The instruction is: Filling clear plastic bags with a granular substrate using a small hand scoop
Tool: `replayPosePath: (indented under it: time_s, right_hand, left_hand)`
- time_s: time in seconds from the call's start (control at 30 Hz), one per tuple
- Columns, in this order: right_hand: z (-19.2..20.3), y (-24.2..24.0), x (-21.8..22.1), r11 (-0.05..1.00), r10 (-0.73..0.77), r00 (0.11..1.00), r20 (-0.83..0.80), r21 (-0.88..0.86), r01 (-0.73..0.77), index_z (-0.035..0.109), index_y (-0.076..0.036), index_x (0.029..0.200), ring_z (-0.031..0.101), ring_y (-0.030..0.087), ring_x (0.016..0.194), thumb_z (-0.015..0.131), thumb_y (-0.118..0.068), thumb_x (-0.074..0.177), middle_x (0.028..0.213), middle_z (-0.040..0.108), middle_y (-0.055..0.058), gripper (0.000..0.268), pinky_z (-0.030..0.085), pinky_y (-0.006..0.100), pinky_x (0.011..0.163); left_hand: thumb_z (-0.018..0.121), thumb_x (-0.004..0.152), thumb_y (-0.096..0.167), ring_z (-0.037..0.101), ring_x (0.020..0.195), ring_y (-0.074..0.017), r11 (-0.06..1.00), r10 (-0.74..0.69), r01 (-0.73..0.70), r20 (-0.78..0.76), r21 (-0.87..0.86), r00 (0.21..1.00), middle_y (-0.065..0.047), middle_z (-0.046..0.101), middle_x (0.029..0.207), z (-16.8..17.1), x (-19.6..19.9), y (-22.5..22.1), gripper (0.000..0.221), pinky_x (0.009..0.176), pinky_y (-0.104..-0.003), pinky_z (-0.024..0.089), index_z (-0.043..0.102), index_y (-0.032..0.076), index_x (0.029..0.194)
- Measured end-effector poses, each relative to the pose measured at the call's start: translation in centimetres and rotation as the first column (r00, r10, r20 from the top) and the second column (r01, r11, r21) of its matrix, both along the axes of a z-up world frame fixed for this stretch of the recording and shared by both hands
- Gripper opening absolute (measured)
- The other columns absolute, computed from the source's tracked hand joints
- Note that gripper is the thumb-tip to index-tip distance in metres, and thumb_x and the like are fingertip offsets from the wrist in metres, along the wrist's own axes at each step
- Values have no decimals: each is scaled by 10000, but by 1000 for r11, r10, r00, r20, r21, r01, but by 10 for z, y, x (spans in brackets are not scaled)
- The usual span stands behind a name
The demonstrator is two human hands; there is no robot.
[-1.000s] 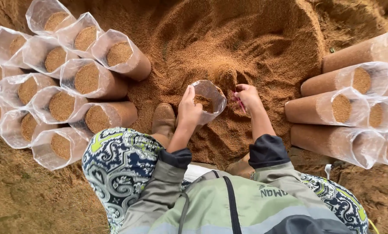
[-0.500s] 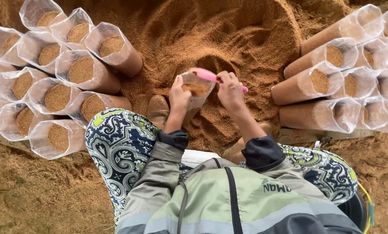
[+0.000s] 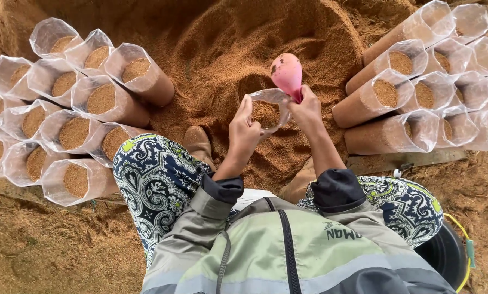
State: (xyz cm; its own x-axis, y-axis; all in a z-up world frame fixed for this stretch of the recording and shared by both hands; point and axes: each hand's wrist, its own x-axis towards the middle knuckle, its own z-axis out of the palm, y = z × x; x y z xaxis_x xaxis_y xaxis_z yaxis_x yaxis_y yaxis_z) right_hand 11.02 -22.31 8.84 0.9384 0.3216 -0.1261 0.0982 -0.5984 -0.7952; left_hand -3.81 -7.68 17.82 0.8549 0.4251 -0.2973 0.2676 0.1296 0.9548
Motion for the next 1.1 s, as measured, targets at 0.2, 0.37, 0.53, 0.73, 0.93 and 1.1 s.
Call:
replayPosePath:
  time_s: [0.2,0.37,0.53,0.73,0.93,1.1]
  right_hand:
    - [-27,-8,-10,993,-46,999,-12,-113,45,637,-72,971,635,283,844,612,-84,918,869,642,145,60,526,414,785]
    - [-69,-19,-15,961,-105,976,-193,-273,49,642,-108,1084,678,321,987,623,-136,898,979,686,153,189,534,468,852]
    - [-79,-26,1,985,-44,987,-153,-174,17,649,-77,1056,667,304,971,682,-204,895,948,673,162,209,524,456,837]
    - [-7,-13,-19,982,-77,991,-107,-178,57,629,-85,1062,653,339,896,603,-143,982,960,666,202,102,558,432,828]
    - [-72,-12,-10,962,-68,984,-164,-273,21,587,-104,1139,647,414,1119,656,-257,935,1091,676,228,265,501,518,923]
    - [-28,-15,-5,984,-70,989,-131,-172,46,604,-73,1083,648,300,875,599,-115,985,933,649,181,107,552,422,801]
  left_hand:
    - [446,906,-105,392,1418,-437,992,-63,73,-93,104,994,-157,202,1668,-56,-1,-6,728,949,-389,582,289,107,1585]
    - [500,912,163,459,1397,-409,818,-219,419,-461,394,860,-68,245,1677,-158,15,-3,595,1112,-500,471,489,273,1497]
    - [496,809,75,610,1267,-260,807,-66,237,-316,541,946,12,654,1378,-179,27,10,544,1066,-410,509,689,218,1297]
    - [488,842,-46,672,1132,-301,830,-96,315,-440,460,893,12,408,1608,-93,14,-15,760,892,-387,589,444,261,1535]
    - [448,873,95,636,1198,-376,723,-168,469,-530,508,831,58,511,1518,-196,38,1,561,1006,-499,547,544,270,1397]
    - [442,870,57,632,1222,-331,770,-131,394,-480,502,868,48,496,1539,-125,33,-5,630,1016,-443,541,535,268,1456]
